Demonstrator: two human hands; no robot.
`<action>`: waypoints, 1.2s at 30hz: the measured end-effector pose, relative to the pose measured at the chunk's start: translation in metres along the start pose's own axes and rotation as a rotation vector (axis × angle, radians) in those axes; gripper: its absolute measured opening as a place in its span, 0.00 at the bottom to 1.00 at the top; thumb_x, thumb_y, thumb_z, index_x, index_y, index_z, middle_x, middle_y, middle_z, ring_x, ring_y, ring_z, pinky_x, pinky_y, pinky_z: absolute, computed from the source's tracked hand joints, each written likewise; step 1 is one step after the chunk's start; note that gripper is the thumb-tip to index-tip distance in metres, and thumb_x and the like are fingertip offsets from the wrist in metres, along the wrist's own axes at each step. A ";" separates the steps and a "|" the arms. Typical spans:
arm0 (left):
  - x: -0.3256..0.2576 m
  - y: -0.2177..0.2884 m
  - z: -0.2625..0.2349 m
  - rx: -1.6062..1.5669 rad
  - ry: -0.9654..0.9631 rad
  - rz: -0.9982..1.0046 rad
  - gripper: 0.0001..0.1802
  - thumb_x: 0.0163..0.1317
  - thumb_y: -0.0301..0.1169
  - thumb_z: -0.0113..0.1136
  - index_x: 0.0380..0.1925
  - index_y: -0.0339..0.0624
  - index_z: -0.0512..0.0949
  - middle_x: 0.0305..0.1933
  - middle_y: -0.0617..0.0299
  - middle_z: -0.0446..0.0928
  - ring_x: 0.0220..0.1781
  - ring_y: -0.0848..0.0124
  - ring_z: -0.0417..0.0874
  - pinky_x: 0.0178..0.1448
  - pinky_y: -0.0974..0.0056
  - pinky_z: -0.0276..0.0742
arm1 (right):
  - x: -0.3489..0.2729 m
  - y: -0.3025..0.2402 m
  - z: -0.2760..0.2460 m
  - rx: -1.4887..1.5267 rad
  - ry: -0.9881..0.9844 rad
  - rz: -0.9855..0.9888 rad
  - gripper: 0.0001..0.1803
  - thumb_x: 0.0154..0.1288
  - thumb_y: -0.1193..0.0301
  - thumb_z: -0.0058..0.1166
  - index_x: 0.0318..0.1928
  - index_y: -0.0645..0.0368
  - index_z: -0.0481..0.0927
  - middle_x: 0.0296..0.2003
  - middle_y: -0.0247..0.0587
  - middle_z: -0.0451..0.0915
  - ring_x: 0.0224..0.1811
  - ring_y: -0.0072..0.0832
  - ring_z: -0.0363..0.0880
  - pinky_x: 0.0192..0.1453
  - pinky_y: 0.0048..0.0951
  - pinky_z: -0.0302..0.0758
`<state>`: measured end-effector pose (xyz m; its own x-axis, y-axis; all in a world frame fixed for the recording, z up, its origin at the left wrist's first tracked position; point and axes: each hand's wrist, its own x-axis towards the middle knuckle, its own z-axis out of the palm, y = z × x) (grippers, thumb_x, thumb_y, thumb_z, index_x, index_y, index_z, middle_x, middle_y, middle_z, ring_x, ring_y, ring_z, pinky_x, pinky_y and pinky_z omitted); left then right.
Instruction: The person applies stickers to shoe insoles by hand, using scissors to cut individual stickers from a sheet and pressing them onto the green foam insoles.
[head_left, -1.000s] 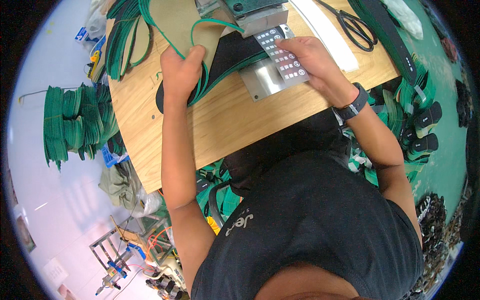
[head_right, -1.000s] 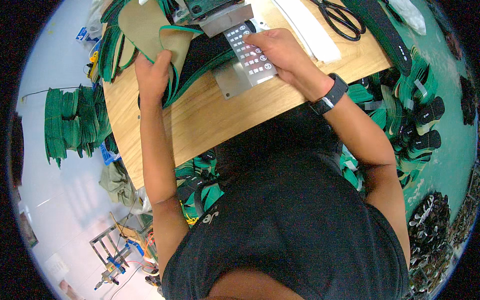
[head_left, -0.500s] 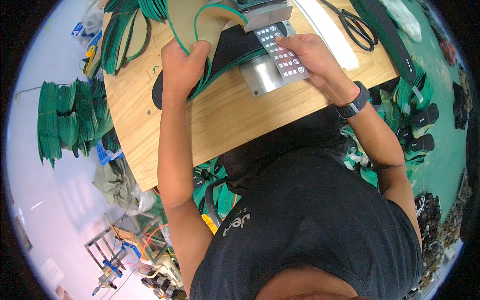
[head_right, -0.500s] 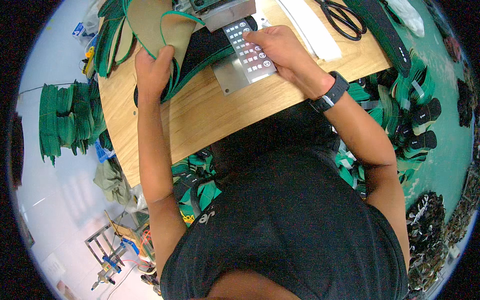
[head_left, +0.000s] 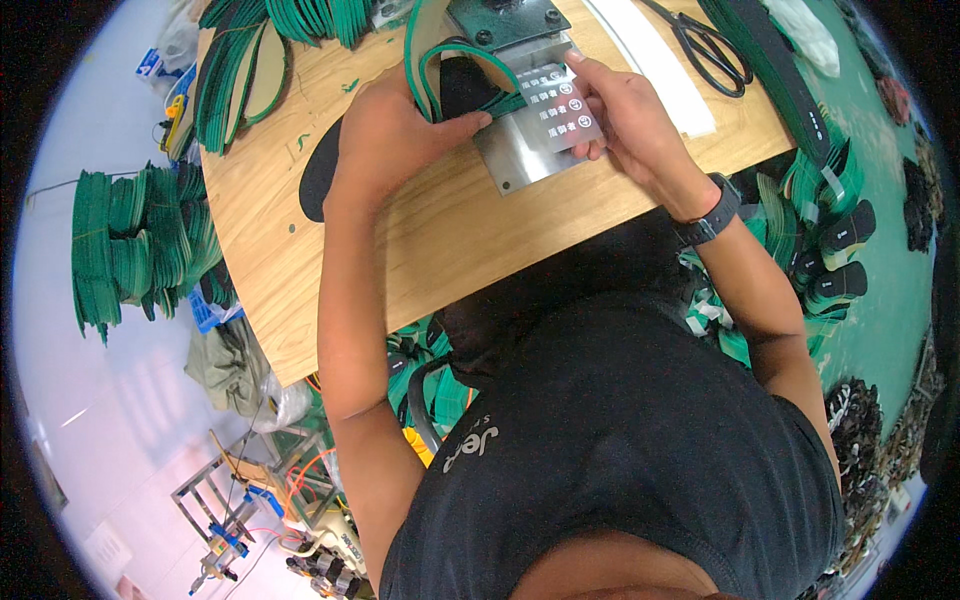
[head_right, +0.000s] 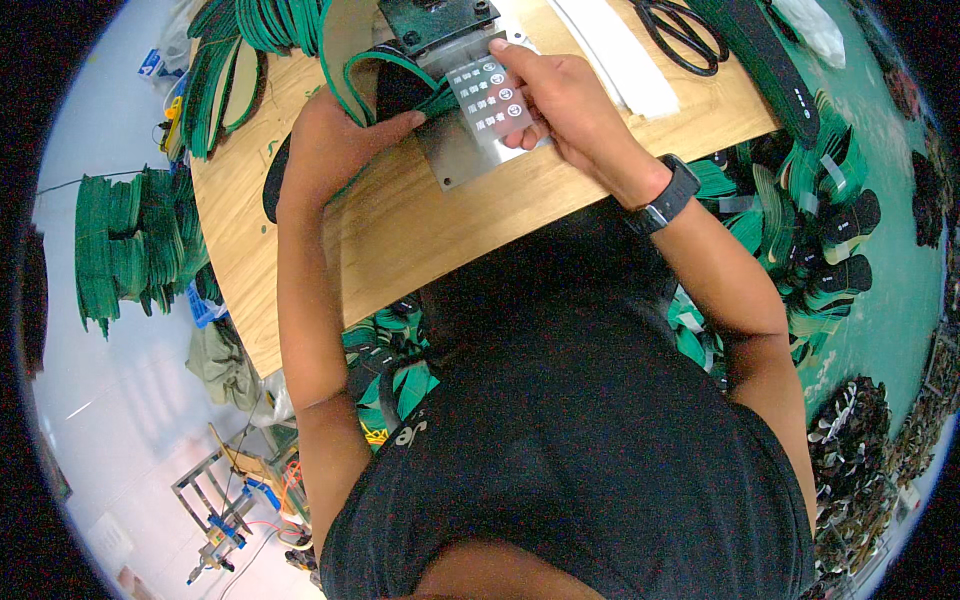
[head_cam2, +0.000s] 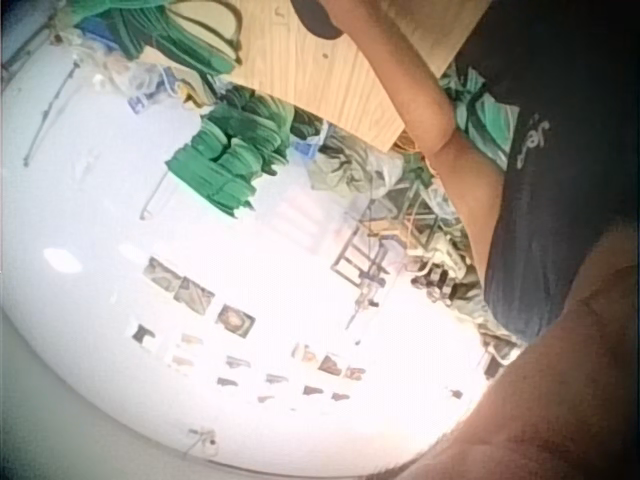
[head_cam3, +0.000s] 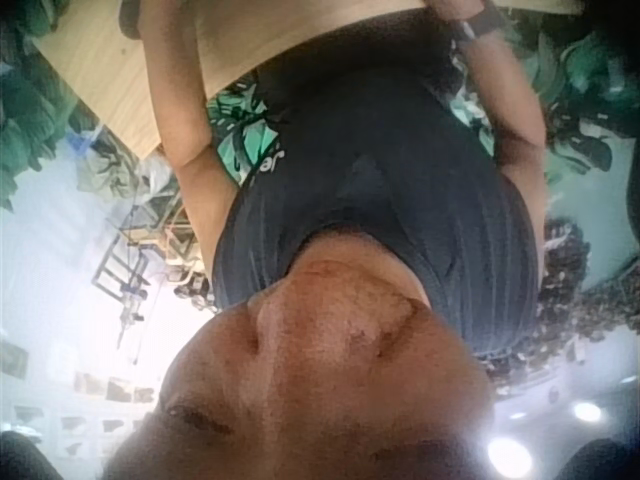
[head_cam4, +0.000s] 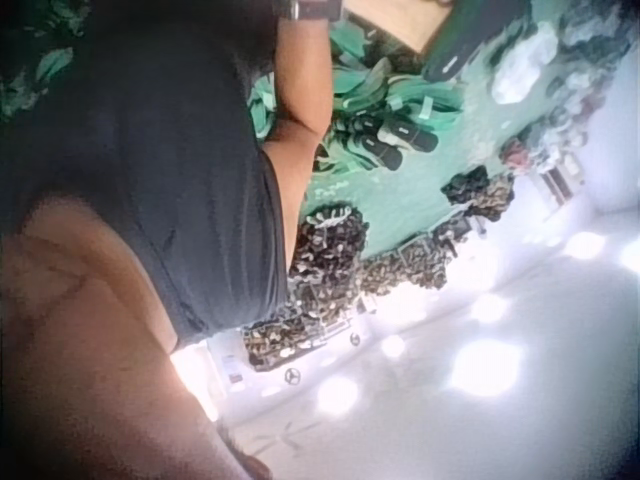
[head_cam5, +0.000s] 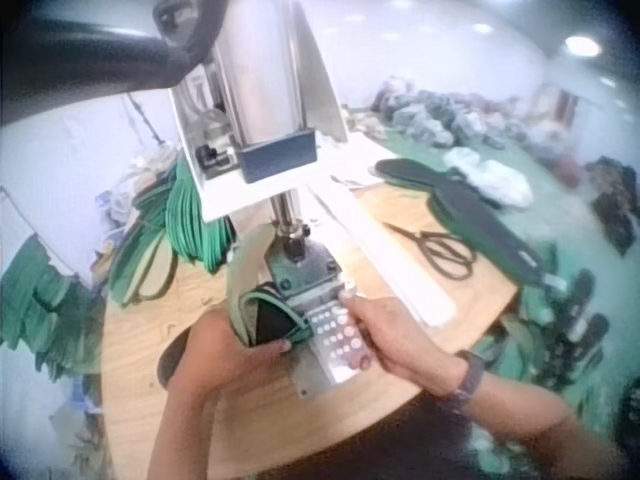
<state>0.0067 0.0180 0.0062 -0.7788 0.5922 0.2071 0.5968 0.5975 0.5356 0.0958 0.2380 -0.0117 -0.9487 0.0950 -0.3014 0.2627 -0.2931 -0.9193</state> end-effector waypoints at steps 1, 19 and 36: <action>0.000 0.002 0.000 0.031 -0.021 -0.016 0.27 0.46 0.43 0.72 0.44 0.42 0.78 0.35 0.49 0.81 0.39 0.51 0.82 0.44 0.55 0.76 | 0.001 0.001 -0.002 -0.011 -0.023 -0.005 0.19 0.67 0.60 0.53 0.30 0.65 0.78 0.20 0.39 0.80 0.15 0.21 0.77 0.15 0.16 0.69; -0.004 -0.016 -0.008 -0.481 0.381 -0.163 0.10 0.50 0.30 0.60 0.29 0.33 0.78 0.24 0.65 0.77 0.27 0.75 0.76 0.36 0.69 0.72 | 0.010 0.002 -0.009 0.022 -0.078 0.050 0.13 0.66 0.67 0.56 0.32 0.67 0.77 0.20 0.39 0.80 0.14 0.18 0.77 0.13 0.11 0.69; -0.005 -0.024 -0.009 -0.569 0.409 -0.172 0.11 0.51 0.31 0.57 0.28 0.32 0.77 0.25 0.66 0.75 0.28 0.77 0.72 0.36 0.68 0.71 | 0.012 0.003 -0.002 -0.101 -0.075 0.068 0.16 0.67 0.64 0.55 0.30 0.67 0.78 0.18 0.41 0.79 0.13 0.18 0.75 0.13 0.12 0.70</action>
<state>-0.0054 -0.0042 -0.0004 -0.9291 0.1983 0.3120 0.3529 0.2239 0.9085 0.0860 0.2403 -0.0184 -0.9376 0.0061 -0.3477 0.3396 -0.1985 -0.9194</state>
